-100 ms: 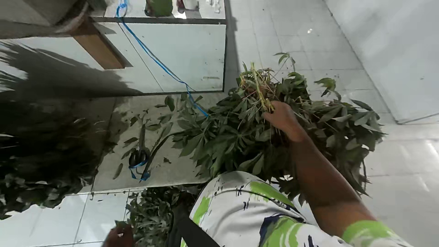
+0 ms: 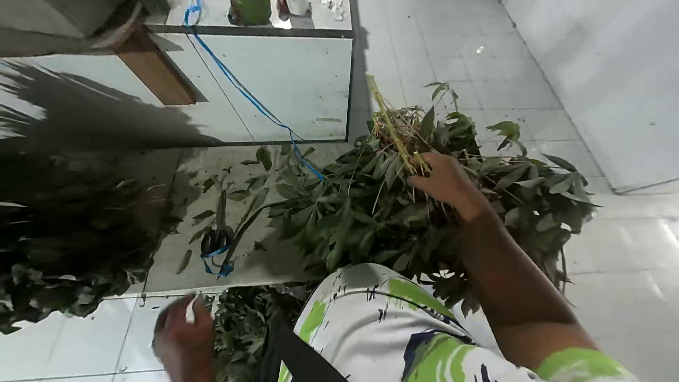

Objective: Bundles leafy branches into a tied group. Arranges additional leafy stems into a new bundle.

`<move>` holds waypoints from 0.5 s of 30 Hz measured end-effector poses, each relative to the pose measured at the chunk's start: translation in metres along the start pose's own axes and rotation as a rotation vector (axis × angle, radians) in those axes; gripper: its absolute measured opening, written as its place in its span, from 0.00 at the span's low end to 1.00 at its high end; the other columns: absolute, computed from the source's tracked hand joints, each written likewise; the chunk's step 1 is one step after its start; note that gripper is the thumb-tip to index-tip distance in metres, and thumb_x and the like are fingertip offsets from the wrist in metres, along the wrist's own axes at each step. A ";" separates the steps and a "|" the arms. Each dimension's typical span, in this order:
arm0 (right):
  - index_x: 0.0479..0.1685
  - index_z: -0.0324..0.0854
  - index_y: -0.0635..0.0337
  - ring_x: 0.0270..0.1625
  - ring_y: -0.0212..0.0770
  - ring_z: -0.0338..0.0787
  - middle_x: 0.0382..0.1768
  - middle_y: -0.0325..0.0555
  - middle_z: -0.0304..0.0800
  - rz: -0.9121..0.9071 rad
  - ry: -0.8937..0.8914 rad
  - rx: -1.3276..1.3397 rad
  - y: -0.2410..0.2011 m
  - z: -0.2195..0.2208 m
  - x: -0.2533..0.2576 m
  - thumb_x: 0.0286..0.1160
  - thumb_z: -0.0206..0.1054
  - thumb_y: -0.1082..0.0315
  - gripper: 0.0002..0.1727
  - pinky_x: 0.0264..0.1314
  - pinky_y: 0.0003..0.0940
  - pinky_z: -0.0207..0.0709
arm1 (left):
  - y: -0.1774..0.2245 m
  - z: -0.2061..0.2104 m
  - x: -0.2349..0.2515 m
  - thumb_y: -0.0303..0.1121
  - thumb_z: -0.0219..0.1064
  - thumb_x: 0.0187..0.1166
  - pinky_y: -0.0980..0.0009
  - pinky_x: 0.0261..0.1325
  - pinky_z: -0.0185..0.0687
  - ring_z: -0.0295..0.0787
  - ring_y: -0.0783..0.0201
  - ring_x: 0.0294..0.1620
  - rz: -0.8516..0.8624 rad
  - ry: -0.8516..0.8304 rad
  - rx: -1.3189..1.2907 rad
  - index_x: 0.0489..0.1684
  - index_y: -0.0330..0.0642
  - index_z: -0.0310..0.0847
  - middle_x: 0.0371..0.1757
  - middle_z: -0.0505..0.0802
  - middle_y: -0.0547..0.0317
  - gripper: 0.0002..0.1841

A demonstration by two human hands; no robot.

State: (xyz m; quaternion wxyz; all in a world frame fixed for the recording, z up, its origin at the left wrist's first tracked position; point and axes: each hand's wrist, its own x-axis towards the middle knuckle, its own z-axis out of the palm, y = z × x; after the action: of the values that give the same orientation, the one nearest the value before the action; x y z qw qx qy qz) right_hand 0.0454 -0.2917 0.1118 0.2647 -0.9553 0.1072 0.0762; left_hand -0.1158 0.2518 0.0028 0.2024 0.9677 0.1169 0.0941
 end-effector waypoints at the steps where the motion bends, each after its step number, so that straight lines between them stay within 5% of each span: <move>1: 0.63 0.87 0.50 0.53 0.56 0.91 0.51 0.54 0.92 -0.050 -0.041 -0.008 -0.008 -0.005 -0.008 0.70 0.78 0.59 0.21 0.57 0.67 0.82 | 0.039 -0.008 0.022 0.38 0.59 0.89 0.39 0.77 0.74 0.81 0.32 0.74 0.140 0.069 -0.015 0.62 0.27 0.85 0.67 0.87 0.28 0.20; 3: 0.62 0.88 0.47 0.51 0.52 0.92 0.49 0.50 0.93 -0.153 -0.118 -0.013 -0.024 -0.009 -0.027 0.68 0.80 0.60 0.21 0.53 0.65 0.84 | 0.120 -0.018 0.053 0.35 0.63 0.85 0.41 0.81 0.70 0.75 0.33 0.80 0.458 0.219 -0.095 0.59 0.31 0.86 0.71 0.84 0.31 0.16; 5: 0.59 0.90 0.46 0.45 0.46 0.92 0.47 0.44 0.93 -0.312 -0.146 0.021 -0.032 -0.005 -0.044 0.66 0.81 0.61 0.20 0.47 0.60 0.87 | 0.194 -0.022 0.074 0.34 0.66 0.83 0.37 0.86 0.60 0.64 0.37 0.88 0.824 0.309 -0.136 0.68 0.46 0.83 0.80 0.80 0.42 0.16; 7: 0.57 0.90 0.45 0.44 0.39 0.92 0.48 0.38 0.93 -0.443 -0.177 0.087 -0.039 -0.007 -0.060 0.65 0.81 0.63 0.18 0.46 0.51 0.89 | 0.253 -0.024 0.093 0.37 0.68 0.83 0.26 0.89 0.42 0.54 0.37 0.93 1.109 0.253 -0.073 0.78 0.58 0.80 0.87 0.74 0.49 0.23; 9: 0.56 0.90 0.47 0.46 0.34 0.92 0.50 0.36 0.93 -0.527 -0.207 0.136 -0.045 -0.015 -0.071 0.65 0.79 0.63 0.18 0.49 0.45 0.90 | 0.287 -0.017 0.112 0.40 0.63 0.87 0.19 0.86 0.31 0.54 0.35 0.92 1.249 0.097 0.057 0.77 0.59 0.80 0.86 0.76 0.50 0.20; 10: 0.58 0.90 0.47 0.47 0.34 0.92 0.51 0.36 0.93 -0.553 -0.196 0.141 -0.045 -0.019 -0.074 0.67 0.78 0.61 0.18 0.51 0.43 0.90 | 0.296 -0.013 0.122 0.40 0.63 0.87 0.21 0.86 0.35 0.65 0.37 0.87 1.278 0.010 0.076 0.69 0.56 0.84 0.79 0.83 0.50 0.16; 12: 0.67 0.87 0.47 0.49 0.34 0.92 0.55 0.38 0.93 -0.554 -0.065 0.192 -0.036 -0.030 -0.081 0.75 0.74 0.57 0.21 0.53 0.42 0.89 | 0.305 -0.013 0.140 0.39 0.66 0.85 0.34 0.83 0.63 0.85 0.44 0.70 1.236 -0.155 0.077 0.56 0.51 0.87 0.61 0.91 0.51 0.10; 13: 0.73 0.83 0.47 0.54 0.35 0.91 0.61 0.41 0.91 -0.520 0.048 0.209 -0.028 -0.040 -0.084 0.80 0.70 0.56 0.23 0.58 0.44 0.88 | 0.305 -0.013 0.148 0.40 0.67 0.84 0.40 0.73 0.78 0.89 0.45 0.63 1.155 -0.204 0.031 0.55 0.48 0.88 0.56 0.93 0.50 0.11; 15: 0.75 0.80 0.52 0.56 0.37 0.92 0.64 0.46 0.90 -0.454 0.325 0.223 -0.009 -0.062 -0.090 0.87 0.61 0.56 0.22 0.60 0.43 0.89 | 0.299 -0.015 0.159 0.44 0.68 0.84 0.42 0.55 0.88 0.93 0.50 0.51 0.894 -0.264 -0.097 0.55 0.46 0.89 0.50 0.94 0.52 0.14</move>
State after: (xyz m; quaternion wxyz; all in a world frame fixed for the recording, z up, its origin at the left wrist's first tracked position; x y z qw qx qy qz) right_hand -0.0334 -0.3019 0.1868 0.3575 -0.9196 -0.0603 -0.1512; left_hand 0.0890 0.0332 0.1613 0.2001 0.9164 -0.3426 0.0537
